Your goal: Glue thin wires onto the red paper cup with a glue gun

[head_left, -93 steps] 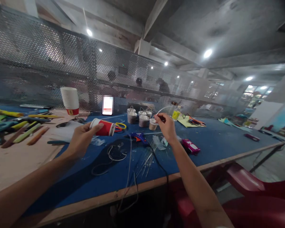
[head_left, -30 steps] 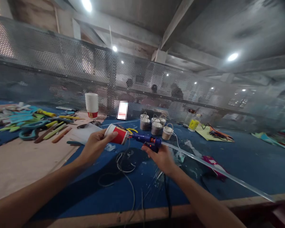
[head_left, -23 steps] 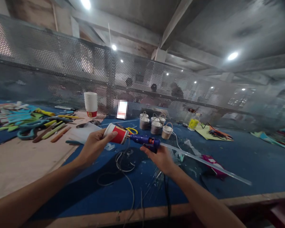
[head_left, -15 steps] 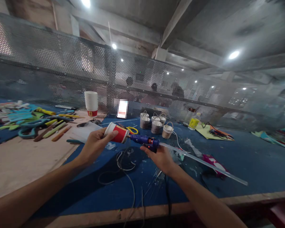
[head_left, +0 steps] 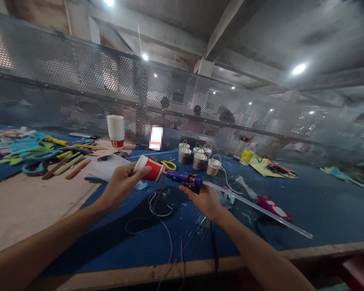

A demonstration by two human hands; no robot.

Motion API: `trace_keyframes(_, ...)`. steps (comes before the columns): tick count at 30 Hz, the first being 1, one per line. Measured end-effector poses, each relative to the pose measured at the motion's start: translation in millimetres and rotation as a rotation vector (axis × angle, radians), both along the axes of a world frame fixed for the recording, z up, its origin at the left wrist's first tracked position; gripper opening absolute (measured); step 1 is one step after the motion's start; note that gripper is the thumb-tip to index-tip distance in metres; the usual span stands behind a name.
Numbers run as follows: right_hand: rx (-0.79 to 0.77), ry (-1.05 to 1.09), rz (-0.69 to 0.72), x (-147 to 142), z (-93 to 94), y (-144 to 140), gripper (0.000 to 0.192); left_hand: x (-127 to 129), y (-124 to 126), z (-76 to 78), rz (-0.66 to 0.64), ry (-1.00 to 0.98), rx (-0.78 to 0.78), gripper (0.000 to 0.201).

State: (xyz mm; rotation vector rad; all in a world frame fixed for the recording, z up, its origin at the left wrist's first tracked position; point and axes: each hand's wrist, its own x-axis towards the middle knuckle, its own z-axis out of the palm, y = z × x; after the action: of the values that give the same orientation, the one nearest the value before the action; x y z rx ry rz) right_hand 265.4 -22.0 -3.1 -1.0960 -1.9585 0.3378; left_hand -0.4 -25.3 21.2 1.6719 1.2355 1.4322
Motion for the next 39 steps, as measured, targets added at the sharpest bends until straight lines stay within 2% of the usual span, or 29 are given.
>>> trace_keyframes(13,-0.030,-0.015,-0.012,0.2,-1.6,0.4,0.032,2.5,-1.9,2.9,0.024,0.047,0.069,0.028)
trace_keyframes(21,-0.072,-0.004,-0.029,0.4,-3.4,1.5,0.033,5.0,-4.4,7.8,0.043,0.051,0.079,0.031)
trace_keyframes(39,-0.072,0.007,-0.020,-1.6,1.2,-2.5,0.033,5.3,-7.3,8.8,0.027,0.050,0.068,0.030)
